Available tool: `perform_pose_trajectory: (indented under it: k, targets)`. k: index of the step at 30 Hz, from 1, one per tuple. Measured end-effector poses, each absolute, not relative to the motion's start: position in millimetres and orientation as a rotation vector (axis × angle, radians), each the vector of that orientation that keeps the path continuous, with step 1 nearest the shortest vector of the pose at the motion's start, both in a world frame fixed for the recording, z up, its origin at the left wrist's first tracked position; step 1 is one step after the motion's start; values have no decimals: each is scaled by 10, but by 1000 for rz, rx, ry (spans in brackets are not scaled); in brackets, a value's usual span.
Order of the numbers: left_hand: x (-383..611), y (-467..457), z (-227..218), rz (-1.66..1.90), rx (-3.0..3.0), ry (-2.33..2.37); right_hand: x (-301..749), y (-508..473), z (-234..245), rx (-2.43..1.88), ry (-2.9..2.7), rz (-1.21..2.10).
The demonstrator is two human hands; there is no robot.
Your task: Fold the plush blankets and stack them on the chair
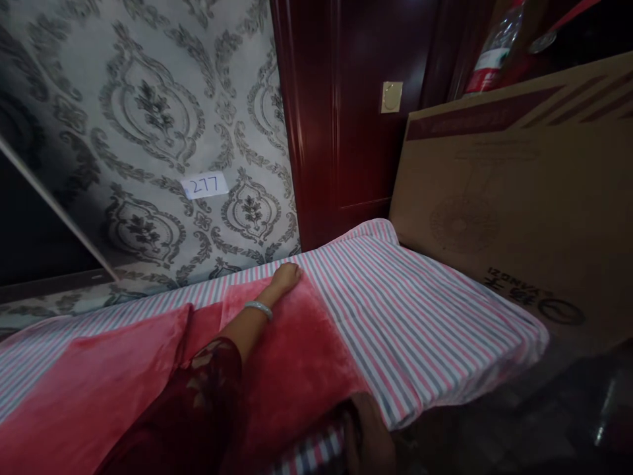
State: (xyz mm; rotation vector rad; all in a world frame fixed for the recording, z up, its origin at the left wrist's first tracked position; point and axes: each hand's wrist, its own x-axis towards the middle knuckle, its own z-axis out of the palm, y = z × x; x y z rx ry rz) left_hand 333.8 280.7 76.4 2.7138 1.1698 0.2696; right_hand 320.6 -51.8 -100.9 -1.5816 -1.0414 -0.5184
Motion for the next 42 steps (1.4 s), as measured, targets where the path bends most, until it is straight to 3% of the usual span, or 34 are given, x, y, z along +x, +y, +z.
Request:
perform_pose_trajectory:
  k: [8,17,28,42]
  targets:
    - [3499,3053,692,118,2722,1234,3254,-476,-819,-1647,-1057,-411]
    - [3572,3108,614,187,2679,1310,3453,-389,-487,-1805,-1046,-365]
    - [3596,3116,499,223,2618,1444,3501,-789,-817,-1631,-1015,-453]
    - [3248,3242,669,16,2756,1201,3527,-666,-439,-1744,-1167,-463]
